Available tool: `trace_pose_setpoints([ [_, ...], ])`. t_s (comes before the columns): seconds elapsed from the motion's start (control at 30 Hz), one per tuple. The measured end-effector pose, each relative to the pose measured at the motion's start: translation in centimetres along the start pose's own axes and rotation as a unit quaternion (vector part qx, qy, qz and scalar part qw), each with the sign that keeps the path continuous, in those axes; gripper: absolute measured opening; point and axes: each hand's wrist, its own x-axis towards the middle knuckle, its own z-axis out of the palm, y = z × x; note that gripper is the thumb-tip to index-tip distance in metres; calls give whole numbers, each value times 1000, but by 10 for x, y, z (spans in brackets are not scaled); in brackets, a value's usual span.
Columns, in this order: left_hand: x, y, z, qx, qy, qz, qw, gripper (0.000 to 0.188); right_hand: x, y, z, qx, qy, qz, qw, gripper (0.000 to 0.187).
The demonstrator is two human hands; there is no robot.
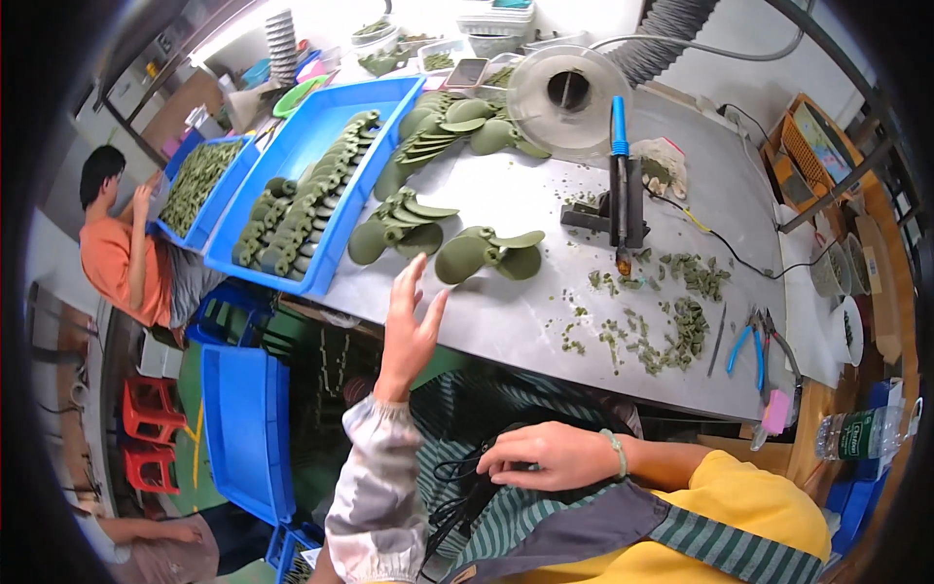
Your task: The person trims excess material from plastic components using a hand tool, attaches small plastic pieces onto propeller blades by hand, and reviews sample parts and paperwork with coworkers.
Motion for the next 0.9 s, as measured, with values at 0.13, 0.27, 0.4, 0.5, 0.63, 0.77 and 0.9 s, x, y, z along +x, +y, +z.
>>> trace_pose_setpoints([
  [0.13, 60, -18, 30, -118, -51, -145, 981, 60, 3, -1, -21, -46, 92, -65, 993, 18],
  [0.27, 72, -33, 32, -140, -82, -131, 978, 45, 51, 25, -55, -201, 371, -46, 905, 24],
  [0.4, 71, -38, 34, -74, -70, -120, 988, 39, 114, 68, -99, -443, 472, 94, 757, 32],
  [0.5, 70, -37, 33, -50, -80, -112, 989, 41, 128, 89, -115, -432, 424, 174, 777, 36],
  [0.63, 65, -28, 26, -69, -87, -131, 985, 41, 113, 97, -105, -404, 419, 145, 800, 30],
  [0.77, 55, -15, 16, -218, -99, -138, 961, 32, 109, 90, -93, -376, 454, 127, 797, 23],
  [0.9, 50, -13, 20, -244, -90, -175, 950, 30, 61, 60, -66, -364, 447, 26, 817, 32],
])
